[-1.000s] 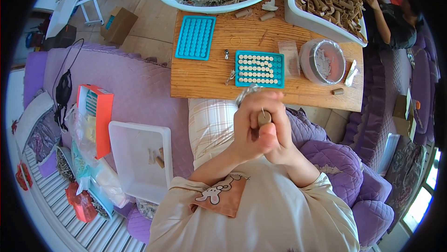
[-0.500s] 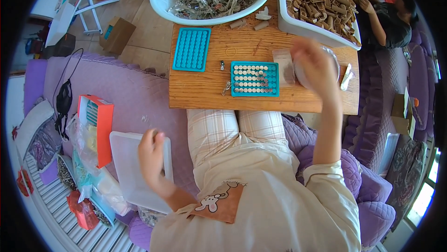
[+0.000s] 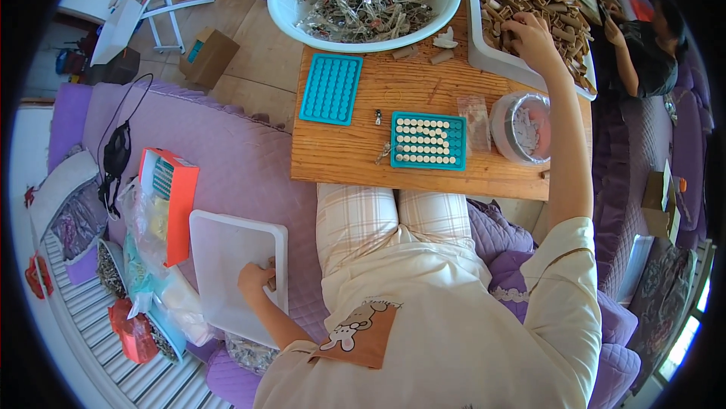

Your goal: The person sorts small components by hand, placing them into a blue grid tray.

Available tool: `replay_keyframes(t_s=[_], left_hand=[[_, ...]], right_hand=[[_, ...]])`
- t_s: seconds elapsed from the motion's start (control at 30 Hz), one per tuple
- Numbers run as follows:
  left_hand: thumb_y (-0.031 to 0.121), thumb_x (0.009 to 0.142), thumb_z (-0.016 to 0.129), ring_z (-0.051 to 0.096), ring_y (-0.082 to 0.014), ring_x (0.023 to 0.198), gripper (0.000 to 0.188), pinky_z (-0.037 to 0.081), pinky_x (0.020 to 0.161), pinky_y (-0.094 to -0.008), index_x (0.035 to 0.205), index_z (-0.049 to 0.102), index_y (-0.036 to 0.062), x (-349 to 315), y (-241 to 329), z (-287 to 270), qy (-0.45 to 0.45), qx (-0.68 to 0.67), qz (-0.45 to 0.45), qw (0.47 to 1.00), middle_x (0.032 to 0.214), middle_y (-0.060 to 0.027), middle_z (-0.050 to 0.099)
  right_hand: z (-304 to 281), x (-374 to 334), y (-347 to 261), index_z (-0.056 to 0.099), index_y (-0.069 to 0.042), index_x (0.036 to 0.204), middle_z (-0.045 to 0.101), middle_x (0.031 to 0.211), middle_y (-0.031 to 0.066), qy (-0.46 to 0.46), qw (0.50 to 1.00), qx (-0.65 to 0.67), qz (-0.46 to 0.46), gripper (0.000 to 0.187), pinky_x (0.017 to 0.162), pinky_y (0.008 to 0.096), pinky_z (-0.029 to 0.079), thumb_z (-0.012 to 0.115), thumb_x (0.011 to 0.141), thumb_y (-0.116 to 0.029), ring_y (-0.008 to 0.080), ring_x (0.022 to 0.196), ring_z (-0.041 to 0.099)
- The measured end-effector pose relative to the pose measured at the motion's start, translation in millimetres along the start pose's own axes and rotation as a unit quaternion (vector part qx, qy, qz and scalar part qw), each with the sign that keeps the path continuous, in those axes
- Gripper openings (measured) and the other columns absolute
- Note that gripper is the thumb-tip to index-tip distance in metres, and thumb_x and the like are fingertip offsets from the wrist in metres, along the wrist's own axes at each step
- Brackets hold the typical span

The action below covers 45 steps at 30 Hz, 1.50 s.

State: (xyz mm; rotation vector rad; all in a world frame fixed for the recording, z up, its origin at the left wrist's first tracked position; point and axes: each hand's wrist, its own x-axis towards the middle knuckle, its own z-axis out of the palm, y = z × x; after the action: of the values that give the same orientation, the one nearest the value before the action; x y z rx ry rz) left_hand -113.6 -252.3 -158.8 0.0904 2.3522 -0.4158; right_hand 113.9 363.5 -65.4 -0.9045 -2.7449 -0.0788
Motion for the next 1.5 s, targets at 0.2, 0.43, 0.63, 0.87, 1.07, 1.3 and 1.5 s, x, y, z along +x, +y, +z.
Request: replay_keyframes(t_s=[0.2, 0.43, 0.63, 0.87, 1.07, 1.3, 1.5], left_hand=[[0.030, 0.072, 0.059, 0.059, -0.0259, 0.080, 0.036, 0.045, 0.069, -0.0320, 0.094, 0.058, 0.0011, -65, 39, -77, 0.256, -0.154, 0.138, 0.944, 0.088, -0.0143, 0.061], [0.025, 0.083, 0.049, 0.060, -0.0190, 0.073, 0.028, 0.045, 0.064, -0.0282, 0.097, 0.055, 0.0014, -84, 213, -103, 0.052, -0.457, 0.471, 0.753, 0.082, -0.0127, 0.062], [0.040, 0.074, 0.056, 0.057, -0.0328, 0.069, 0.039, 0.045, 0.062, -0.0390, 0.077, 0.057, 0.0010, -68, 312, -116, 0.208, -0.249, 0.438, 0.838, 0.072, -0.0177, 0.060], [0.017, 0.069, 0.063, 0.059, -0.0182, 0.057, 0.026, 0.047, 0.053, -0.0290, 0.087, 0.057, -0.0007, -41, 329, -108, 0.156, -0.204, 0.474, 0.842, 0.064, -0.0137, 0.059], [0.006, 0.079, 0.052, 0.057, -0.0098, 0.070, 0.028, 0.047, 0.061, -0.0205, 0.106, 0.052, 0.0030, -63, 277, -127, -0.126, -0.504, 0.495, 0.696, 0.074, -0.0073, 0.058], [0.006, 0.080, 0.054, 0.056, -0.0107, 0.075, 0.013, 0.046, 0.068, -0.0215, 0.092, 0.052, 0.0002, -110, 231, -127, -0.136, -0.578, 0.570, 0.568, 0.082, -0.0043, 0.056], [0.006, 0.074, 0.062, 0.056, -0.0088, 0.073, 0.019, 0.043, 0.060, -0.0179, 0.083, 0.045, 0.0020, -137, 217, -111, -0.187, -0.575, 0.617, 0.503, 0.077, -0.0018, 0.052]], right_hand=[[-6, 5, -1, 0.057, -0.005, 0.086, 0.050, 0.101, 0.0092, -0.054, 0.998, 0.004, -0.024, 0.020, 0.085, 0.0361, 0.037, 0.055, 0.067, -0.001, 0.0282, 0.098, 0.044], [-2, 0, -2, 0.057, -0.003, 0.085, 0.055, 0.089, 0.0107, 0.028, 0.997, 0.053, -0.048, 0.015, 0.076, 0.0336, 0.042, 0.053, 0.071, -0.004, 0.0284, 0.085, 0.052], [-10, -15, -17, 0.057, -0.004, 0.082, 0.059, 0.070, 0.0085, 0.318, 0.928, 0.173, 0.092, 0.013, 0.054, 0.0259, 0.045, 0.056, 0.070, -0.007, 0.0172, 0.058, 0.057], [7, -39, -23, 0.056, -0.001, 0.082, 0.056, 0.061, 0.0041, 0.375, 0.867, 0.288, 0.154, 0.013, 0.054, 0.0190, 0.042, 0.056, 0.070, -0.005, 0.0056, 0.054, 0.051], [-9, -53, -81, 0.046, 0.002, 0.090, 0.058, 0.079, 0.0079, 0.366, 0.790, 0.474, 0.129, 0.014, 0.059, 0.0194, 0.043, 0.042, 0.077, 0.003, 0.0099, 0.066, 0.054], [-45, -80, -178, 0.044, 0.000, 0.092, 0.054, 0.074, 0.0084, 0.210, 0.668, 0.686, 0.195, 0.018, 0.060, 0.0238, 0.047, 0.031, 0.079, 0.001, 0.0155, 0.067, 0.058], [-80, -112, -230, 0.043, 0.001, 0.090, 0.054, 0.072, 0.0095, 0.010, 0.708, 0.693, 0.133, 0.017, 0.057, 0.0266, 0.045, 0.033, 0.076, 0.004, 0.0168, 0.065, 0.058]])
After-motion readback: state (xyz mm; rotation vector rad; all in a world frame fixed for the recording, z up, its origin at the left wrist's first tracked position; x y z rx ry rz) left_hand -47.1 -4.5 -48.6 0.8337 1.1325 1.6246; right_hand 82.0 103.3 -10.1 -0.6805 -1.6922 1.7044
